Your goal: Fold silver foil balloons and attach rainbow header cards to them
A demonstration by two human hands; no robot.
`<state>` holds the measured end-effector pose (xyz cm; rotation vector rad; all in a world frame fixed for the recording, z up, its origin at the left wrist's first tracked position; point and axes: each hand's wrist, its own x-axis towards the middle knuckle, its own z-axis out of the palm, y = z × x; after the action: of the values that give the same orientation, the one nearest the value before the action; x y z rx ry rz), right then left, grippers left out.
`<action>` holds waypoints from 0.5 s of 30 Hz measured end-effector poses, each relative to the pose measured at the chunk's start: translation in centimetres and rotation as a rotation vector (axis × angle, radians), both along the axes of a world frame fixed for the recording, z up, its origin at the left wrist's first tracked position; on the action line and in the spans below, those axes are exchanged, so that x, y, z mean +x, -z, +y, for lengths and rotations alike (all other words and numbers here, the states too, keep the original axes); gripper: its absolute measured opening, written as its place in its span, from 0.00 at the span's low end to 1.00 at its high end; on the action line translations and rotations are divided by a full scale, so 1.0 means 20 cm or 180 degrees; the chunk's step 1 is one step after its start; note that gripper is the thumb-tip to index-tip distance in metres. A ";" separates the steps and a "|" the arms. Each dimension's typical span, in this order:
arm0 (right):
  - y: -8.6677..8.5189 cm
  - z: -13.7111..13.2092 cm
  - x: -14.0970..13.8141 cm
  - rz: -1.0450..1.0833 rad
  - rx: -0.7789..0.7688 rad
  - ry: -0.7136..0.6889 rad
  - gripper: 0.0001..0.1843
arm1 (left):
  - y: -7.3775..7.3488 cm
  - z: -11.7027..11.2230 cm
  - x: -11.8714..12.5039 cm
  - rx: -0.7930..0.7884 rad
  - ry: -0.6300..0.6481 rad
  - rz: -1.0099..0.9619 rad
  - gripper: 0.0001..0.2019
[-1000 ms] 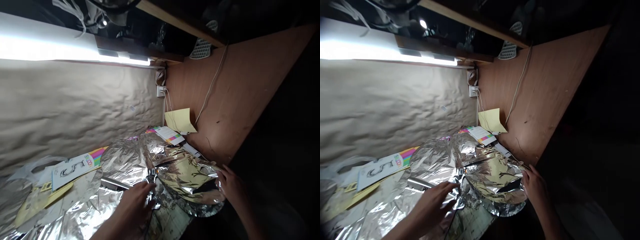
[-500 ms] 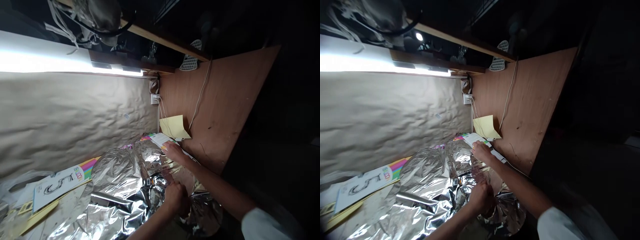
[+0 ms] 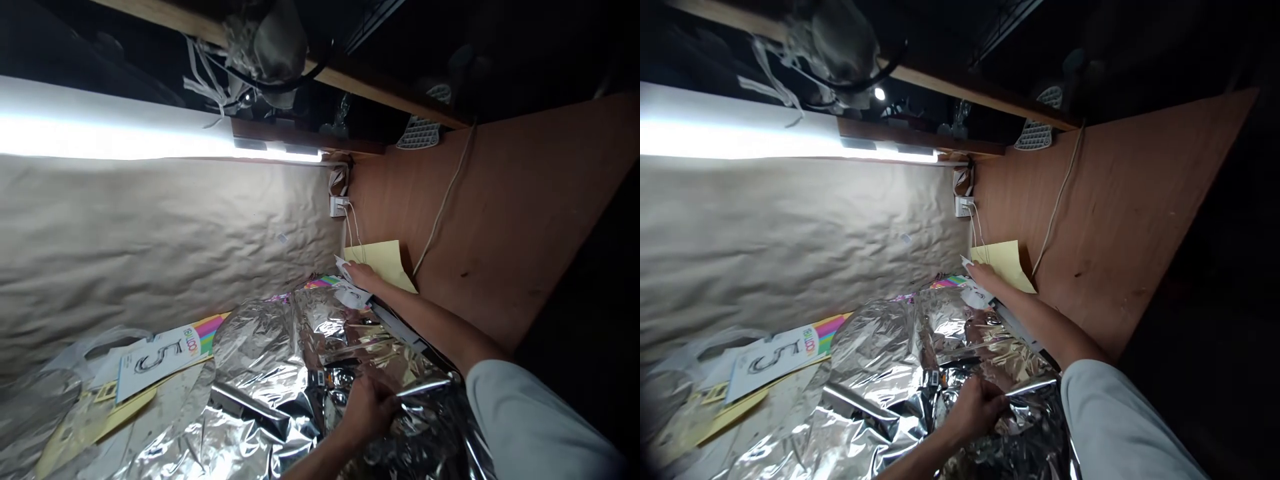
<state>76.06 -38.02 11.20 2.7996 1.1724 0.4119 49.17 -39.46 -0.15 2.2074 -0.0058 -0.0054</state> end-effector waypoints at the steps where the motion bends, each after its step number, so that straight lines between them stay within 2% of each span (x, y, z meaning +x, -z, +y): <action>1: -0.03 -0.02 0.04 -0.0002 -0.0046 -0.0013 0.19 | -0.01 0.02 0.00 -0.0136 -0.0032 0.0013 0.16; 3: -0.05 -0.06 0.08 -0.0011 -0.0120 -0.0061 0.18 | -0.03 0.05 0.01 -0.0646 -0.0156 0.0064 0.18; 6: -0.04 -0.10 0.10 -0.0010 -0.0156 -0.0188 0.20 | -0.06 0.10 0.00 -0.1895 -0.0396 0.0016 0.20; 8: -0.04 -0.12 0.10 0.0053 -0.0146 -0.0253 0.21 | -0.07 0.14 -0.01 -0.2521 -0.0512 -0.0108 0.21; 11: -0.05 -0.15 0.12 0.0211 -0.0072 -0.0195 0.19 | -0.09 0.18 -0.02 -0.3011 -0.0729 -0.0227 0.22; 15: -0.10 -0.19 0.17 0.0352 0.0166 0.0144 0.19 | -0.07 0.22 -0.03 -0.3448 -0.1003 -0.0221 0.25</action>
<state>79.55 -41.76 13.17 2.9219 1.1316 0.2920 48.60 -35.16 1.27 1.1069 0.2440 0.2027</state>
